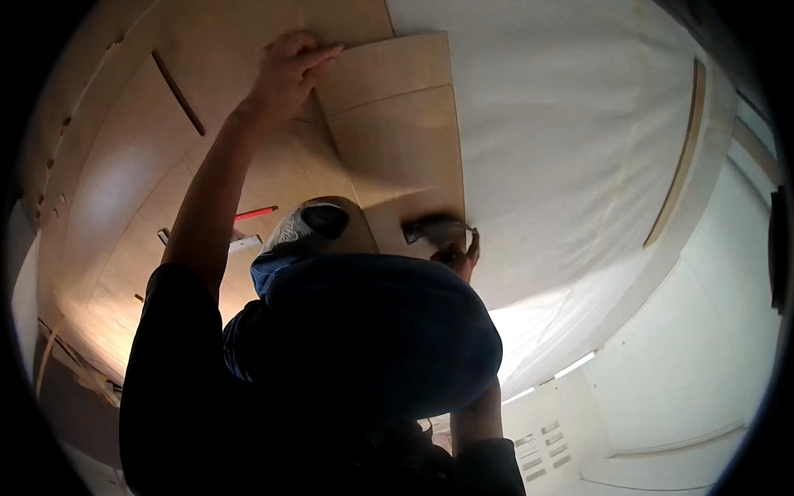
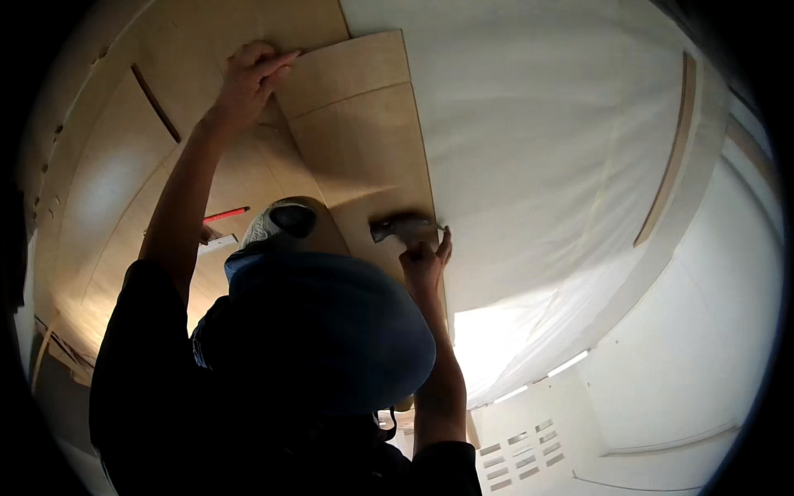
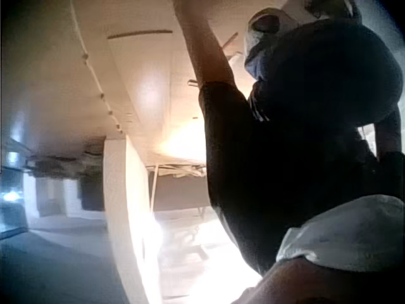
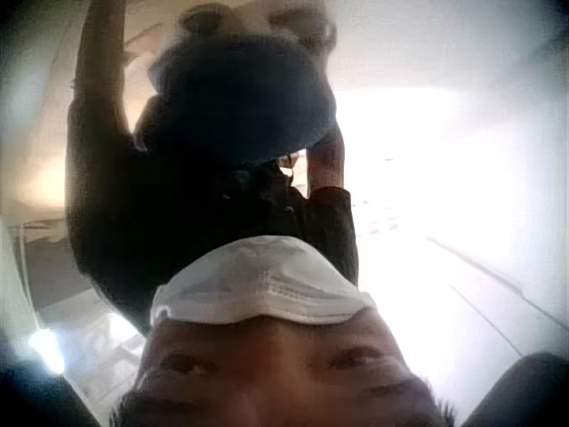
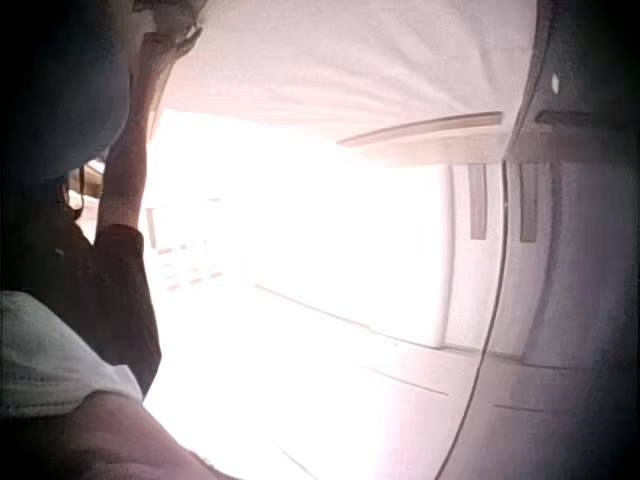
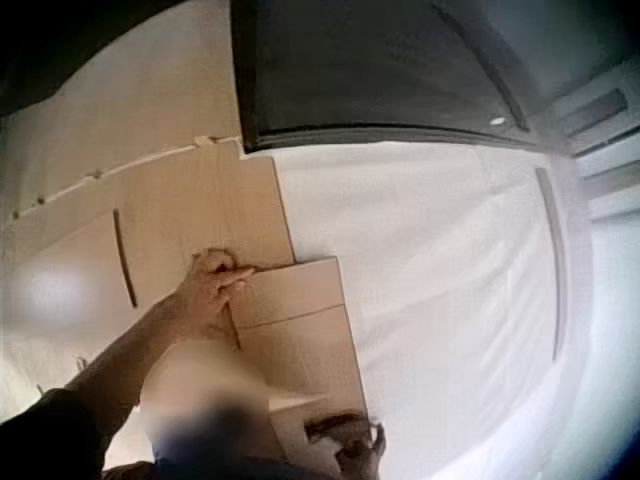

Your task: The person installs laminate flooring by tapping planks into place with a hammer and a wooden block, marking a plank with a pencil and a square, and positioning boards in a room under renovation.

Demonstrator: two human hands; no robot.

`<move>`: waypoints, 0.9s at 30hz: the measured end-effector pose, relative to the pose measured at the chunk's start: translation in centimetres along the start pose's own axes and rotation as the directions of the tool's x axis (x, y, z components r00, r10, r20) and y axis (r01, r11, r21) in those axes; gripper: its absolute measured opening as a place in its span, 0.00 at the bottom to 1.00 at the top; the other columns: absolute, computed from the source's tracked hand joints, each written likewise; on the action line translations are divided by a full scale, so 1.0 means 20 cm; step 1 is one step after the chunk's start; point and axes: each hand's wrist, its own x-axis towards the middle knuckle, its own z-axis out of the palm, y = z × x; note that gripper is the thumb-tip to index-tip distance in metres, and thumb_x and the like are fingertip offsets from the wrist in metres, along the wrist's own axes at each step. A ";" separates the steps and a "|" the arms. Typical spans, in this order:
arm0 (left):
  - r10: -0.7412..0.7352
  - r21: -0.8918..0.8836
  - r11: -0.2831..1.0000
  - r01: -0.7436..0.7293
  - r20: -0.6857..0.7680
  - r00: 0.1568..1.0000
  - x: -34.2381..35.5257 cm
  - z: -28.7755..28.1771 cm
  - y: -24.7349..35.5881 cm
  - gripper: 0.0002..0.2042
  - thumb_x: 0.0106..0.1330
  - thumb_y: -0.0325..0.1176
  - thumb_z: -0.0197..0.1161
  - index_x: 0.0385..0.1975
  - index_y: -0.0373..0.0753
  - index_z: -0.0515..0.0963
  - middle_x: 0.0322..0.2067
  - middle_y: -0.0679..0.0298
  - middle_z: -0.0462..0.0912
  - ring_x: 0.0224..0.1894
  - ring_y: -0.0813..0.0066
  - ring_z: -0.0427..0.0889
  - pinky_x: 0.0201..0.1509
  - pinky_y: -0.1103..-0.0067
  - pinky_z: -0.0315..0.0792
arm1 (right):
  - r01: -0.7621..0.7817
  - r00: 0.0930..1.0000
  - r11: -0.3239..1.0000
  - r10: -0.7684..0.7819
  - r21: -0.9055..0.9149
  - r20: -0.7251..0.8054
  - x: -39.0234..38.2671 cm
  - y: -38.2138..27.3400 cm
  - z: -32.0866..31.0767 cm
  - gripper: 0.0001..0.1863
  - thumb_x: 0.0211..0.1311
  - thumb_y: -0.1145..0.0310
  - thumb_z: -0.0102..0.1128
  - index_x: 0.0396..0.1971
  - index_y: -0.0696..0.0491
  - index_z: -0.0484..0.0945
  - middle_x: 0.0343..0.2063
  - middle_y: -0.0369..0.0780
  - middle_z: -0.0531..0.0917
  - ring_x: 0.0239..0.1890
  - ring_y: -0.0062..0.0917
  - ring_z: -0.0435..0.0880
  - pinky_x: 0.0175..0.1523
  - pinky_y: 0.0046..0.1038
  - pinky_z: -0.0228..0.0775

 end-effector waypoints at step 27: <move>0.084 -0.061 0.993 -0.105 -0.278 0.957 -0.07 0.03 -0.04 0.06 0.63 0.32 0.67 0.38 0.46 0.86 0.36 0.66 0.84 0.35 0.69 0.80 0.44 0.72 0.74 | 0.680 0.655 0.173 -0.581 -0.713 0.484 1.57 -1.99 -0.81 0.18 0.67 0.62 0.56 0.55 0.47 0.75 0.40 0.46 0.85 0.43 0.41 0.86 0.47 0.44 0.81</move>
